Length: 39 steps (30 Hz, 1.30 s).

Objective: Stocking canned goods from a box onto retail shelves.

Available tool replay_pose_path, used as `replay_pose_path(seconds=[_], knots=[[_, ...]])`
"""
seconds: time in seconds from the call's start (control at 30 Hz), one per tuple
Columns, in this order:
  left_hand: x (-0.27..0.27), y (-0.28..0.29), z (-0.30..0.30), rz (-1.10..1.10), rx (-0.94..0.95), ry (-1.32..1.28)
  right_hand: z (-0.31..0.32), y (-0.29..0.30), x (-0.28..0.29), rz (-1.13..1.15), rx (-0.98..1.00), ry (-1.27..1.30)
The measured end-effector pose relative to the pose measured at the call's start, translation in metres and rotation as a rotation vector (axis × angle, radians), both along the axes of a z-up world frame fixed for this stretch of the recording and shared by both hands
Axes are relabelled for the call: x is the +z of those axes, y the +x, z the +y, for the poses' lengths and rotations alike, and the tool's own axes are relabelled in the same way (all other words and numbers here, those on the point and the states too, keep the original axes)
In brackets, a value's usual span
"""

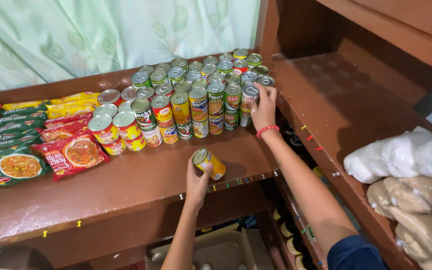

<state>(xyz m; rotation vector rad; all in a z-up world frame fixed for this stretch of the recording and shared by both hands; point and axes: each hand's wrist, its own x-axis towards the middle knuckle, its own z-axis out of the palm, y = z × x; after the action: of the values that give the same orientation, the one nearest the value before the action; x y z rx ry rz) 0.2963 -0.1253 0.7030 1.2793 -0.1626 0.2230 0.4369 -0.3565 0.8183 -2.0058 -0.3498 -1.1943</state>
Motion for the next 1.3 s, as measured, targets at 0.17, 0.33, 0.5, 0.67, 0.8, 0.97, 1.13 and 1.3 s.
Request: replay_pose_path(seconds=[0.17,0.33,0.5,0.67,0.8,0.97,1.13,1.3], knots=[[-0.003,-0.002,-0.002,-0.022,0.008,0.001,-0.004,0.001,-0.015,0.02,-0.009,0.038],[0.002,-0.002,-0.003,0.007,0.01,-0.009,-0.009,0.015,-0.022,-0.025,0.012,0.021],[-0.002,0.001,-0.003,-0.082,0.03,0.058,-0.006,0.017,-0.016,0.02,0.022,0.054],[-0.01,0.005,-0.003,-0.106,0.022,0.054,-0.011,0.022,-0.023,-0.005,0.033,0.018],[-0.009,0.004,-0.004,-0.117,0.039,0.085,-0.012,0.013,-0.021,-0.066,0.072,-0.039],[-0.013,0.008,-0.005,-0.132,0.04,0.066,-0.009,0.009,-0.048,0.001,0.059,-0.015],[-0.011,0.008,-0.005,-0.125,0.062,0.08,-0.004,0.014,-0.058,-0.004,0.079,0.036],[-0.011,0.007,-0.005,-0.099,0.061,0.083,-0.006,0.011,-0.052,0.047,0.101,0.046]])
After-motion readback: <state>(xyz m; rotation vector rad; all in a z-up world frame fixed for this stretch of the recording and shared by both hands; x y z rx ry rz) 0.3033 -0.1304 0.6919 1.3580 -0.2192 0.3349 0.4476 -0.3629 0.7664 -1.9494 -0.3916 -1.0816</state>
